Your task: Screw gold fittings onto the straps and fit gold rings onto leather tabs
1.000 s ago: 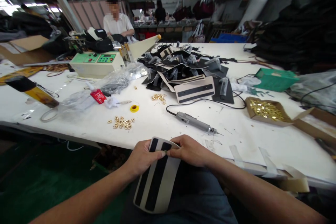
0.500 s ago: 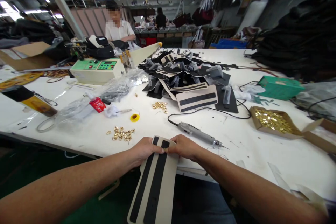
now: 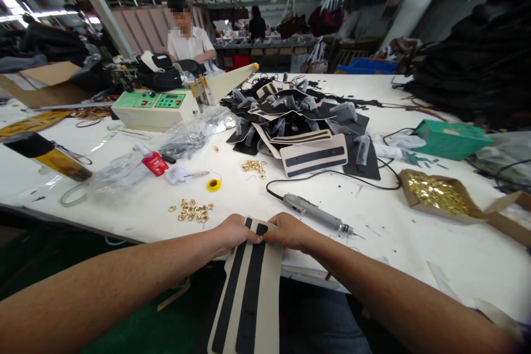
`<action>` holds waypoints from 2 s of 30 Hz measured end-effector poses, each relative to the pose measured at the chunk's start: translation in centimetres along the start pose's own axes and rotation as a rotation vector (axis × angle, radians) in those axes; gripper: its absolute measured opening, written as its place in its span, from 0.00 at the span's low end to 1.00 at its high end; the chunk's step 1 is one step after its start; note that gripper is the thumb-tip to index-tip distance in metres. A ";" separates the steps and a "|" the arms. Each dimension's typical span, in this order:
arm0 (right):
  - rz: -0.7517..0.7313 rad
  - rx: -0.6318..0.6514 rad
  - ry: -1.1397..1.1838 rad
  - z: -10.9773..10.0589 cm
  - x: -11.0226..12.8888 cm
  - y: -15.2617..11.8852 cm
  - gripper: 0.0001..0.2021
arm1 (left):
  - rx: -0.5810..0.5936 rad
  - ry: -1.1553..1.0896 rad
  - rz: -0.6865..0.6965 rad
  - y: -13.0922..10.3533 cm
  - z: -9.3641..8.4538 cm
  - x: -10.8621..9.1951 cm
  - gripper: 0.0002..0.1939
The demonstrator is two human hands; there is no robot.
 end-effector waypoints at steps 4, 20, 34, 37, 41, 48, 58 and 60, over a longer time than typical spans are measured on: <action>-0.001 -0.021 -0.071 -0.1 0.3 0.0 0.07 | -0.010 0.030 -0.015 0.2 0.0 0.1 0.10; 0.062 -0.085 0.038 0.5 0.1 0.3 0.06 | 0.013 0.104 0.006 0.6 -0.5 0.5 0.10; 0.014 -0.101 0.090 1.1 -0.4 0.5 0.09 | -0.259 0.407 0.304 -1.2 -1.2 0.6 0.17; -0.003 -0.104 0.087 1.1 -0.5 0.5 0.11 | -0.321 0.449 0.356 -1.5 -1.3 1.0 0.27; -0.003 -0.097 0.081 1.2 -0.4 0.4 0.10 | -0.403 0.503 0.439 -2.4 -1.3 1.4 0.41; -0.020 -0.100 0.069 1.2 -0.4 0.4 0.07 | -0.507 0.596 0.767 -4.0 -0.3 1.2 0.18; -0.003 -0.074 0.075 1.2 -0.5 0.5 0.06 | -0.516 0.540 0.743 -2.4 0.2 2.1 0.14; -0.011 -0.063 0.069 1.3 -0.4 0.4 0.06 | -0.514 0.540 0.743 -2.5 0.2 2.1 0.14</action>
Point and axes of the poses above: each hand's wrist, its own y-axis towards the middle knuckle, its own z-axis out of the palm, x = y × z, the point moved 5 cm from there along y, towards the middle knuckle, and after that the axes turned 11 degrees about y, right-handed, at the moved point
